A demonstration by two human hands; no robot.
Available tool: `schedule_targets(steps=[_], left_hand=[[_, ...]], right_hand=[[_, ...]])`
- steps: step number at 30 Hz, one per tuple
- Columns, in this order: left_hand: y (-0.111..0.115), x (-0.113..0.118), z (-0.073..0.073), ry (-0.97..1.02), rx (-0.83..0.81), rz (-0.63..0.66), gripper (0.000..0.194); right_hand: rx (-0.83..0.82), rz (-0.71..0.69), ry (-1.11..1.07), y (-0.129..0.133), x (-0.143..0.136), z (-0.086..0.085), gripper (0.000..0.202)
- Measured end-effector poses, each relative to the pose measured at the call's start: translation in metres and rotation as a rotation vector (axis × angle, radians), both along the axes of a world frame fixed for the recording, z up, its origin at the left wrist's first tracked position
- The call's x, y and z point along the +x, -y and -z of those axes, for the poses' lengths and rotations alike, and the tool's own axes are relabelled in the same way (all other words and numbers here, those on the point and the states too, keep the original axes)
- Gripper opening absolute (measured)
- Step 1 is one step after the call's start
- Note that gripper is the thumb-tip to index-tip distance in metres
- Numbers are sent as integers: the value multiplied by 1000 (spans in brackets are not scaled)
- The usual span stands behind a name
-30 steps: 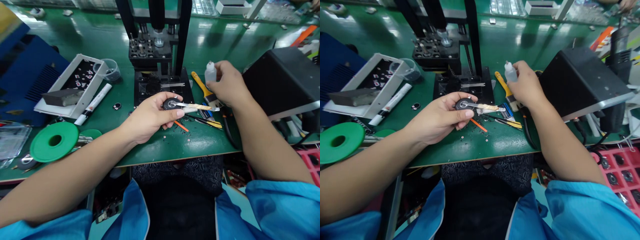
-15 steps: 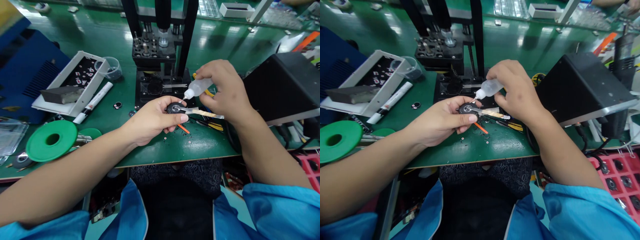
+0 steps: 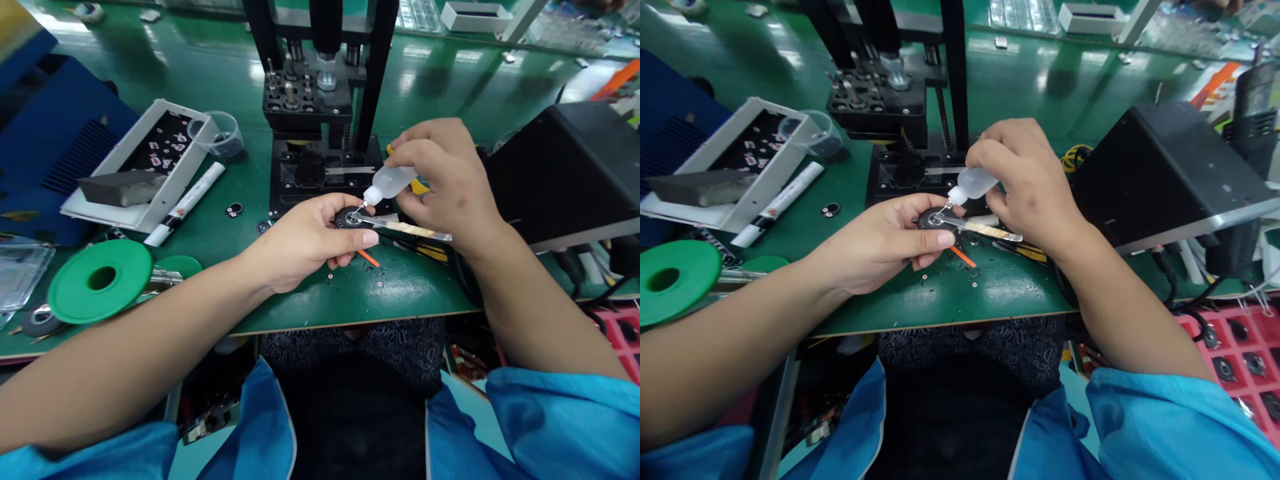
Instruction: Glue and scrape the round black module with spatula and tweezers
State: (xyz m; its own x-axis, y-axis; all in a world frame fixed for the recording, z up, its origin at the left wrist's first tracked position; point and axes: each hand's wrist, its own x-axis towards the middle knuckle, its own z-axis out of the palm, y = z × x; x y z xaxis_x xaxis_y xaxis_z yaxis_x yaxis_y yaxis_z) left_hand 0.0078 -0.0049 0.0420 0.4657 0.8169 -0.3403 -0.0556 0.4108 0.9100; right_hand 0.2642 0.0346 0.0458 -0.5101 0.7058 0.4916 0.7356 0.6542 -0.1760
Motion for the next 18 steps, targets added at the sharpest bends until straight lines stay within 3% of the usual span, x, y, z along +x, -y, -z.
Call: schedule_targets(steps=[9,15,18], left_hand=[[0,-1,0,20,-7,5,63],[0,-1,0,17,-4,-2,64],[0,0,-1,26,-7,1,65]], right_hand=[[-5,-19,-58,0,2,2,25],[-112,36,-63,-2,3,2,34],[-88,10,-107,-5,3,6,34]])
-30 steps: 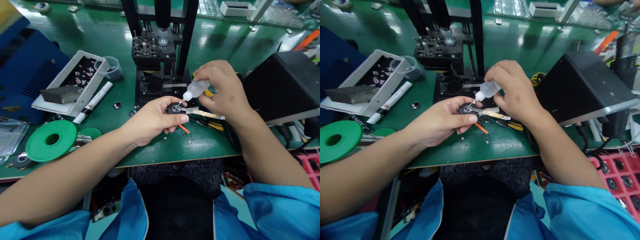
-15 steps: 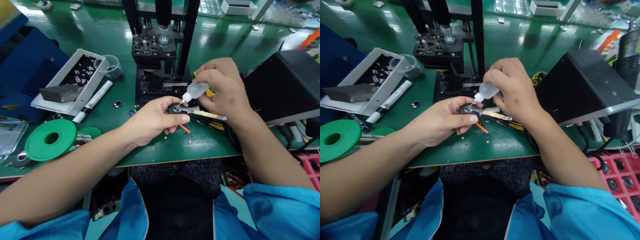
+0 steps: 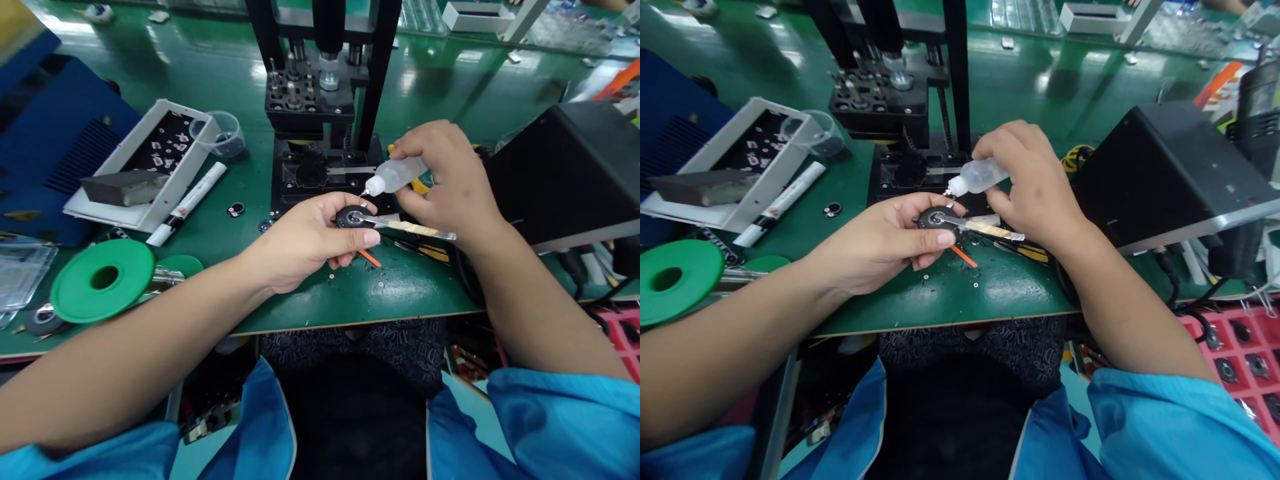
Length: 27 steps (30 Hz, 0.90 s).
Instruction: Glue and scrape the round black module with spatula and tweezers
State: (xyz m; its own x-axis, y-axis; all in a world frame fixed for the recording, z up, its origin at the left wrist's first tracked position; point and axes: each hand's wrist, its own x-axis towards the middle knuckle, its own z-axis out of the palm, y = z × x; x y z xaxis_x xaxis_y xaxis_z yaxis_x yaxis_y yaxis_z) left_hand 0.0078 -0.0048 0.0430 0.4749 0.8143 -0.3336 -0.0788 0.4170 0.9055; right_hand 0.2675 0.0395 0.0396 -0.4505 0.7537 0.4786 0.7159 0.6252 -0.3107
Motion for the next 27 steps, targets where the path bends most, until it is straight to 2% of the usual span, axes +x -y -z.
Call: schedule_targets(steps=[3,5,9,13,16,21,27], left_hand=[[0,0,-1,-1,-3,-2,66],[0,1,-1,-1,-4,2,67],[0,0,0,-7,-4,2,65],[0,-1,1,-9,2,-2,64],[0,-2,1,-20,7,-3,64],[-1,-2,4,-7,32,0,66],[-2,-2,5,6,42,-19,66]], right_hand=[[30,-85,-107,-5,1,9,40],[-4,-78,-162,-9,2,16,40],[-135,8,-290,-15,5,27,34],[-268,137,-415,-22,10,31,43],[-260,256,-479,-29,11,28,48],[-267,482,-371,-40,15,26,52],[-223,534,-314,-53,33,41,49]])
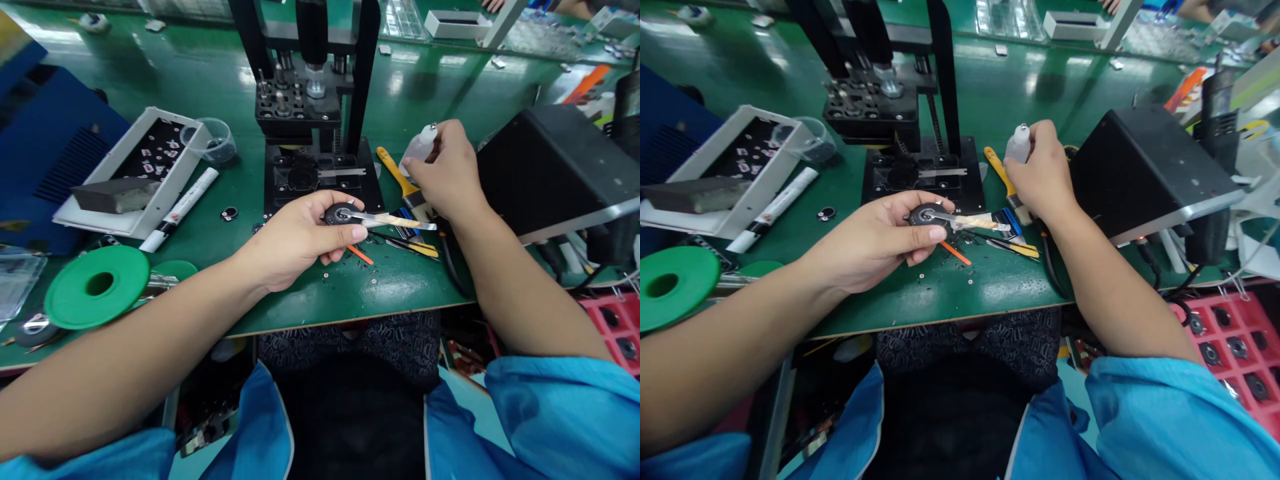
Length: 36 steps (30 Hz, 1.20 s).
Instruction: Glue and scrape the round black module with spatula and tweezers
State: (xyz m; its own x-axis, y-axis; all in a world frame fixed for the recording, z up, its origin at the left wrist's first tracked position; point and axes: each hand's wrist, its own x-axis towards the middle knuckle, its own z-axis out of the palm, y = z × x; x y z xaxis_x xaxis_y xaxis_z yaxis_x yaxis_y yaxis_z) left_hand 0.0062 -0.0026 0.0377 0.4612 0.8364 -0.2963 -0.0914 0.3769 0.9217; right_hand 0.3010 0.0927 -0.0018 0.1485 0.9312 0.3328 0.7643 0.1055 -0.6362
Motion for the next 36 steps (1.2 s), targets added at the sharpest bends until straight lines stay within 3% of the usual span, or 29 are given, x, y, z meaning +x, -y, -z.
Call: schedule_targets(steps=[6,9,15,19,20,22,26,28,31,36], left_hand=[[1,0,-2,-19,16,-1,66],[2,-1,-3,-17,19,-4,65],[2,1,-6,-30,13,-23,67],[0,0,-5,-68,50,-46,66],[-1,0,-5,-87,66,-55,65],[-2,0,-4,-134,108,-76,63],[-5,-1,-1,-200,211,-108,61],[-5,-2,1,-233,241,-124,60],[-5,-1,2,-293,296,-145,59],[-5,-1,4,-366,406,-150,53]], right_hand=[[-8,0,-40,-19,20,21,43],[-14,26,-81,-23,22,22,41],[186,49,65,12,4,-14,61],[564,-151,31,49,-19,-41,17],[566,-237,-30,56,-24,-46,10],[378,-386,-178,65,-31,-53,23],[-311,-695,-336,68,-34,-59,54],[-512,-761,-341,68,-36,-58,54],[-537,-747,-283,72,-43,-52,37],[-248,-677,-123,79,-56,-41,24]])
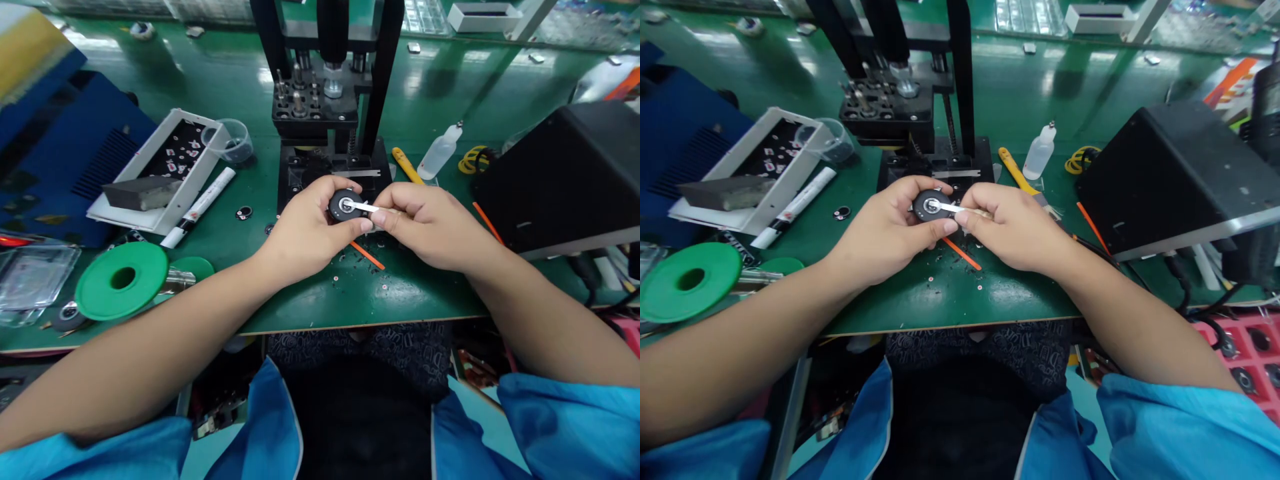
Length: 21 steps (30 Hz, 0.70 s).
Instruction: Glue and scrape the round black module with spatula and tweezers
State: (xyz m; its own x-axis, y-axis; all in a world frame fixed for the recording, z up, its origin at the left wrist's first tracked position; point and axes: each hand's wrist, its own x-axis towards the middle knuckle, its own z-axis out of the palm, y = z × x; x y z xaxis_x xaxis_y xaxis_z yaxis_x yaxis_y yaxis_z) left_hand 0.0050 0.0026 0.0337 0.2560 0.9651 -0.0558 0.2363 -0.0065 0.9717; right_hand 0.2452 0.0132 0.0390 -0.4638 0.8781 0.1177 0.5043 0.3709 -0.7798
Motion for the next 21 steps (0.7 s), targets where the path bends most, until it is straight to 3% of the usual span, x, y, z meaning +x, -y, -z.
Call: schedule_targets(steps=[4,21], left_hand=[[-1,-3,2,-22,46,34,49],[-5,-5,3,-86,113,88,39]], right_hand=[[186,-43,7,2,-4,6,26],[294,-82,125,-1,-3,13,36]])
